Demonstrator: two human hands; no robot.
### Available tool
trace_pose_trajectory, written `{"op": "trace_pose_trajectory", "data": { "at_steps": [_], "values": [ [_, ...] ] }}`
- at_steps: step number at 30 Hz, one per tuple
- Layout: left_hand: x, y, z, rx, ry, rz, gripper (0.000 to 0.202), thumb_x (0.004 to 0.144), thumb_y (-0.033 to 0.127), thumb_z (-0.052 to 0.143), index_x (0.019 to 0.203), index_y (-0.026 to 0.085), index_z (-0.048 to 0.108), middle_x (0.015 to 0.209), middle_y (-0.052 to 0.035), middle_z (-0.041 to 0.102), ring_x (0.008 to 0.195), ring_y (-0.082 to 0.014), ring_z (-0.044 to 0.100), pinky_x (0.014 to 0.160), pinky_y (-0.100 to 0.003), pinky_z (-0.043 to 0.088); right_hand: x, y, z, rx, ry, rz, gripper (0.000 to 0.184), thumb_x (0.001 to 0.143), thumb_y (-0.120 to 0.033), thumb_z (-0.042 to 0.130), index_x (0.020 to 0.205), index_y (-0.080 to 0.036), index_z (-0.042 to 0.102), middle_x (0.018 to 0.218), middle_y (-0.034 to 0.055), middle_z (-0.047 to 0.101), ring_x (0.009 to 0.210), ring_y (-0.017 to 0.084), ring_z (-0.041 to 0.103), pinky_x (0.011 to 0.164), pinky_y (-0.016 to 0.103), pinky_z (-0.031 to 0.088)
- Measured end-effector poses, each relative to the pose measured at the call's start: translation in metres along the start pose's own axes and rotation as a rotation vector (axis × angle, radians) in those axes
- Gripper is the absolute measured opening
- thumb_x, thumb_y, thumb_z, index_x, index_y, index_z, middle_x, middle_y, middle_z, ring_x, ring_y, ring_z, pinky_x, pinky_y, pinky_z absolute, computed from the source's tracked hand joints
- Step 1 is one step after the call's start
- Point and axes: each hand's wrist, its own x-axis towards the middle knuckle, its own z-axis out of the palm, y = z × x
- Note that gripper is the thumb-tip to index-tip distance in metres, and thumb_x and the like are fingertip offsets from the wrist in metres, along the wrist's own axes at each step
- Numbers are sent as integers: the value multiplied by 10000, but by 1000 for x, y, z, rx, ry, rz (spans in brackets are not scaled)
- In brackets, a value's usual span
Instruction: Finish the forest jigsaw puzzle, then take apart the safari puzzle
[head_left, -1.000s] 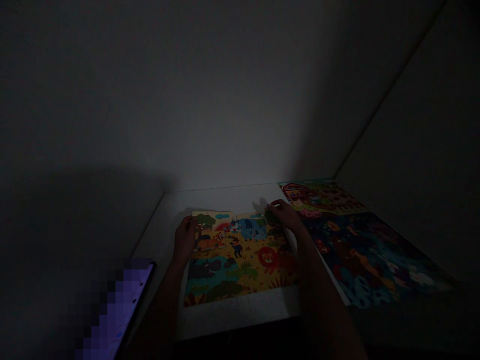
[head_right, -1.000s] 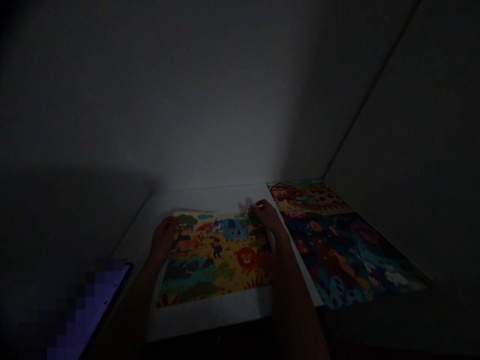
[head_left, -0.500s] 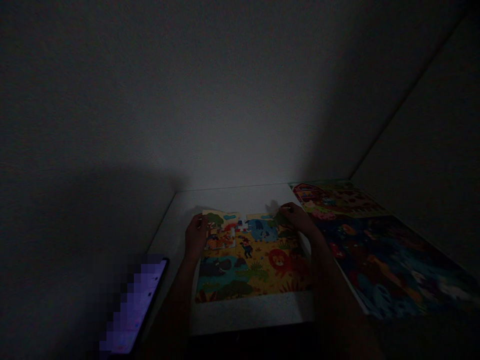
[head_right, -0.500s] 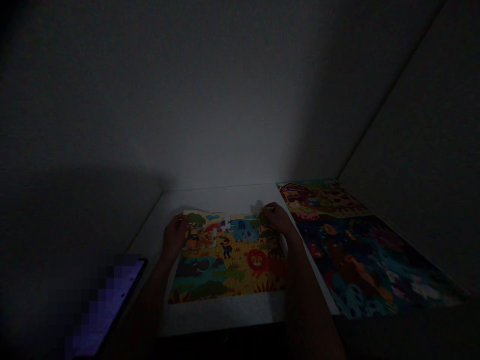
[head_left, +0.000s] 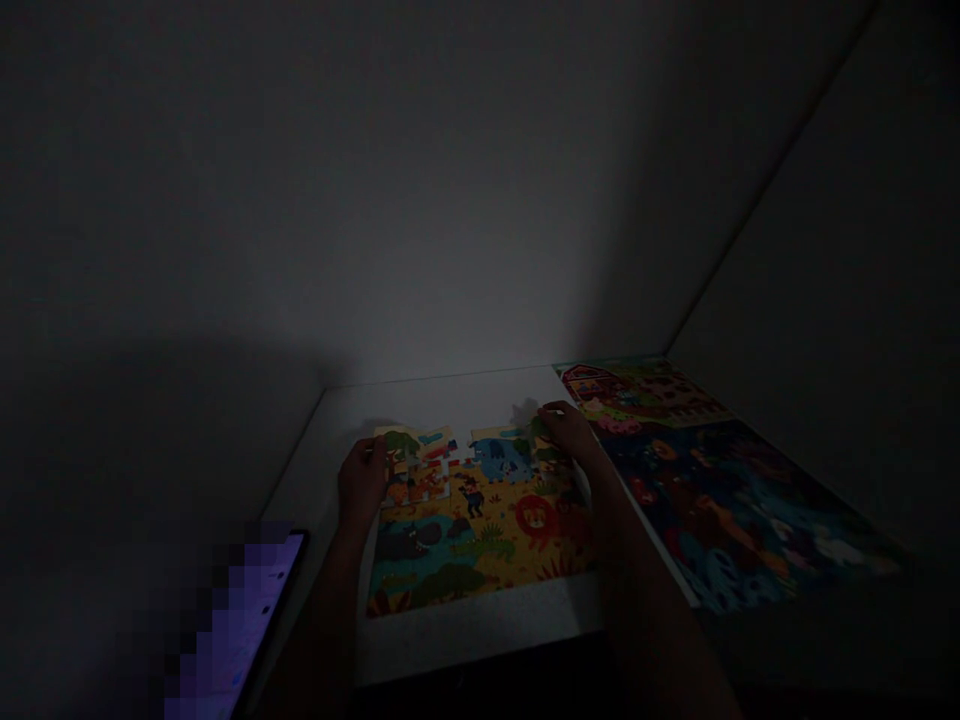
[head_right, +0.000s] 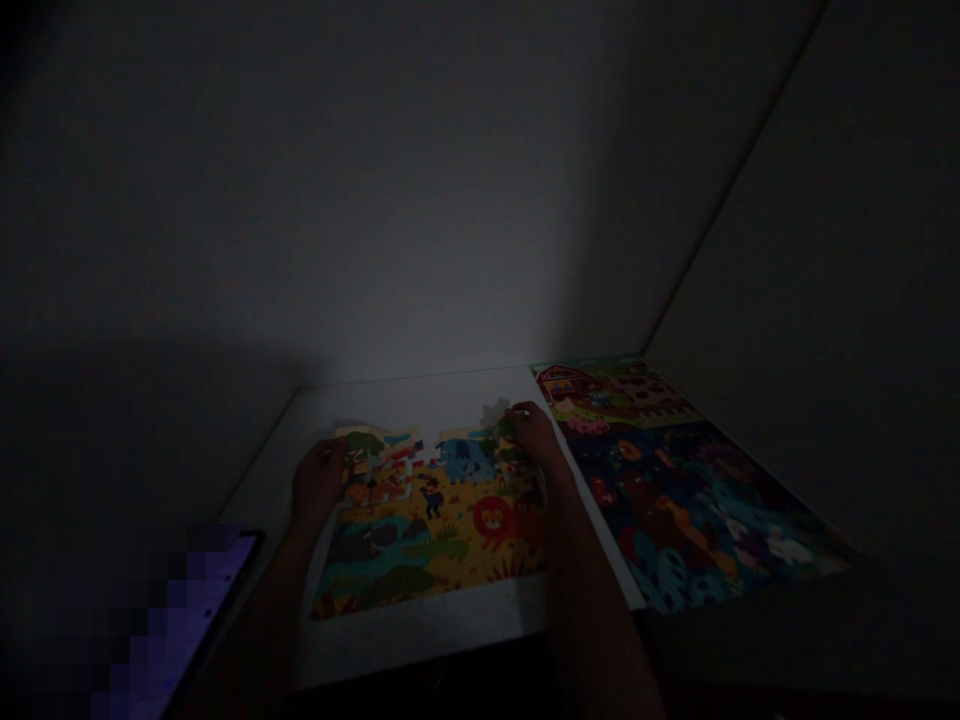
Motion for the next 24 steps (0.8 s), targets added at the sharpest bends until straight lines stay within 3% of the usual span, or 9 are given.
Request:
{"op": "trace_pose_trajectory", "data": {
  "at_steps": [4,12,18,24],
  "values": [
    [1,-1,1,11,32,27,272,790,451,471,732,221,605,777,-54,713,794,-241,666,698,-319,473,-2,-3,5,104,-46,-27,356,802,-394,631,1098,-197,613,894,65,728,775,196,688,665,303,547],
    [-1,-5,3,83,127,82,258,832,434,462,715,233,574,689,-17,669,693,-198,630,615,-275,432,0,-3,10,276,-134,-141,584,694,-394,706,1227,-194,575,841,47,681,772,221,663,685,343,535],
    [-3,-4,3,128,167,148,224,854,376,473,708,224,552,718,-3,642,706,-168,600,653,-260,414,0,0,14,332,-237,-151,724,625,-261,739,1314,-238,518,950,58,672,794,225,660,701,375,548],
    [-5,-4,3,199,192,129,261,889,369,475,676,224,512,621,24,569,611,-148,546,570,-253,316,-2,0,18,269,-204,-180,706,656,-249,694,1337,-245,508,950,43,665,735,197,652,674,356,552]
  ]
}}
